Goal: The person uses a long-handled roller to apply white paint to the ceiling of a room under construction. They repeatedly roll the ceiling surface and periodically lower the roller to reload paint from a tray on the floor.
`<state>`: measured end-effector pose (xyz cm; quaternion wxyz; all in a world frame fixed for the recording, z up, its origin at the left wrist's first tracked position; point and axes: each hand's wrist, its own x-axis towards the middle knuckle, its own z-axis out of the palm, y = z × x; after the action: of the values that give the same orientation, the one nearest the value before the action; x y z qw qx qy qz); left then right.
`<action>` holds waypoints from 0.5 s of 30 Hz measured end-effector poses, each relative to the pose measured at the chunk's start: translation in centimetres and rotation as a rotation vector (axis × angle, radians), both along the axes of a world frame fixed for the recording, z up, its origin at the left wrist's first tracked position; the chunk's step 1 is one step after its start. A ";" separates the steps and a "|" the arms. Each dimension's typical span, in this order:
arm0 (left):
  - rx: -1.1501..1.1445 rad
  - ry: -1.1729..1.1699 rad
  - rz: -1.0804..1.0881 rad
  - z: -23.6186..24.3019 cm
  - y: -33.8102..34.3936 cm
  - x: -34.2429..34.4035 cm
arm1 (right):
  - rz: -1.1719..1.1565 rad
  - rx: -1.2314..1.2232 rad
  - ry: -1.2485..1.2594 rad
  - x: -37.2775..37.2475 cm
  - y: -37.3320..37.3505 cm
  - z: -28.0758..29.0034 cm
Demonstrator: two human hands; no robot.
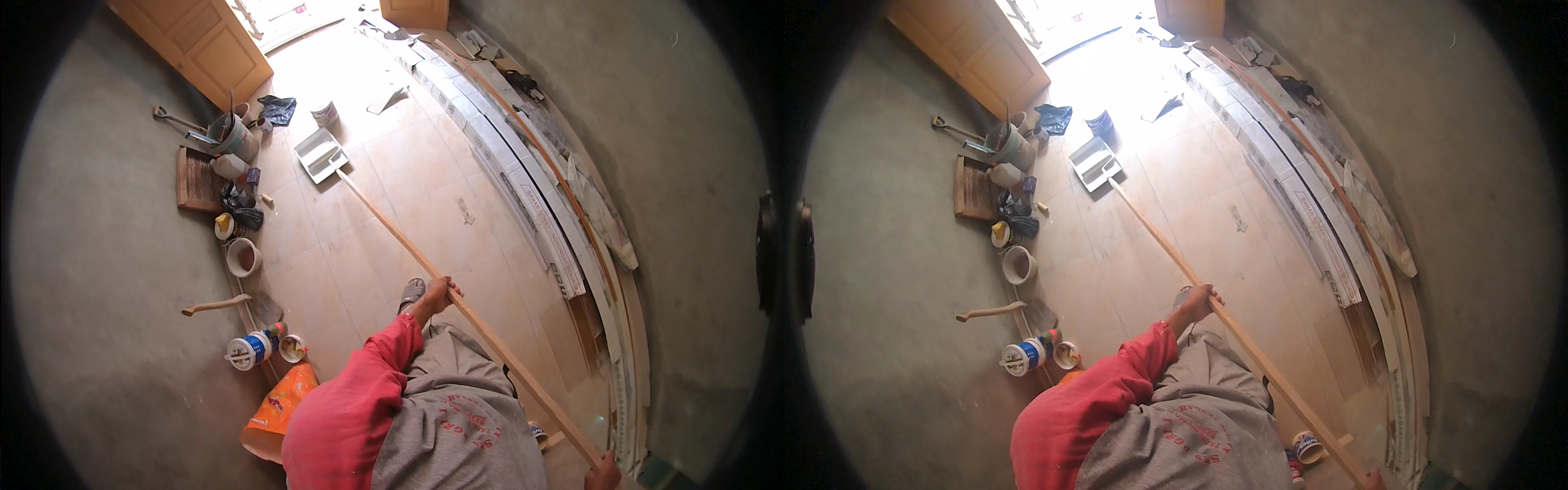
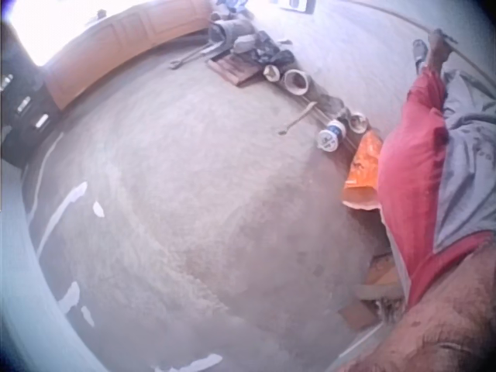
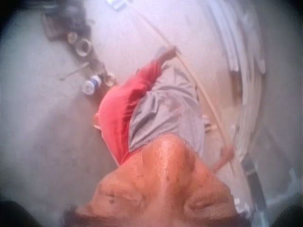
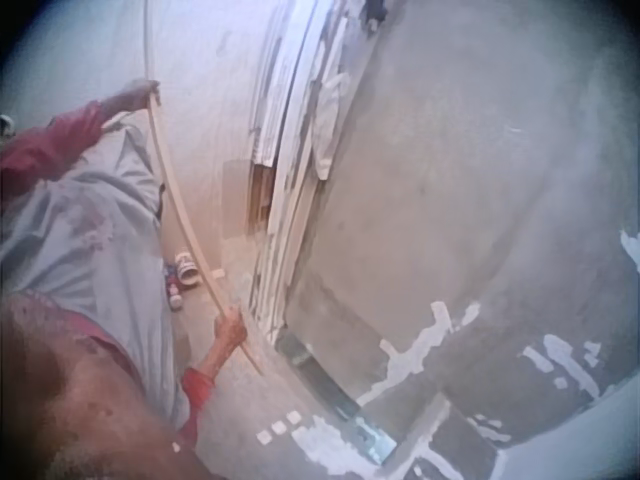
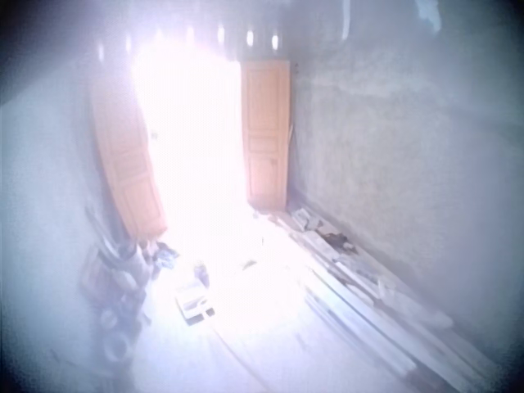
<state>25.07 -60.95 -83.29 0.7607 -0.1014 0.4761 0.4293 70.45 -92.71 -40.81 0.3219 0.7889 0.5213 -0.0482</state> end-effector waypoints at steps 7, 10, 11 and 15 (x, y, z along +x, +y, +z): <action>-0.158 0.068 0.031 -1.3 4.9 -4.9 | -0.041 0.035 -0.005 -4.5 3.4 -2.2; -0.133 -0.052 -0.086 -0.4 2.9 -2.8 | -0.029 0.045 -0.046 -1.6 1.7 -0.3; -0.172 0.002 -0.132 2.4 2.1 -1.7 | -0.008 0.066 -0.067 -0.3 0.4 0.3; -0.133 0.157 -0.478 -0.8 -0.3 1.2 | -0.103 0.067 -0.092 0.8 -3.0 2.5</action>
<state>26.28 -61.23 -84.10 0.7930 -0.0024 0.5713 0.2117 71.26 -95.74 -38.34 0.3160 0.8263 0.4661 -0.0108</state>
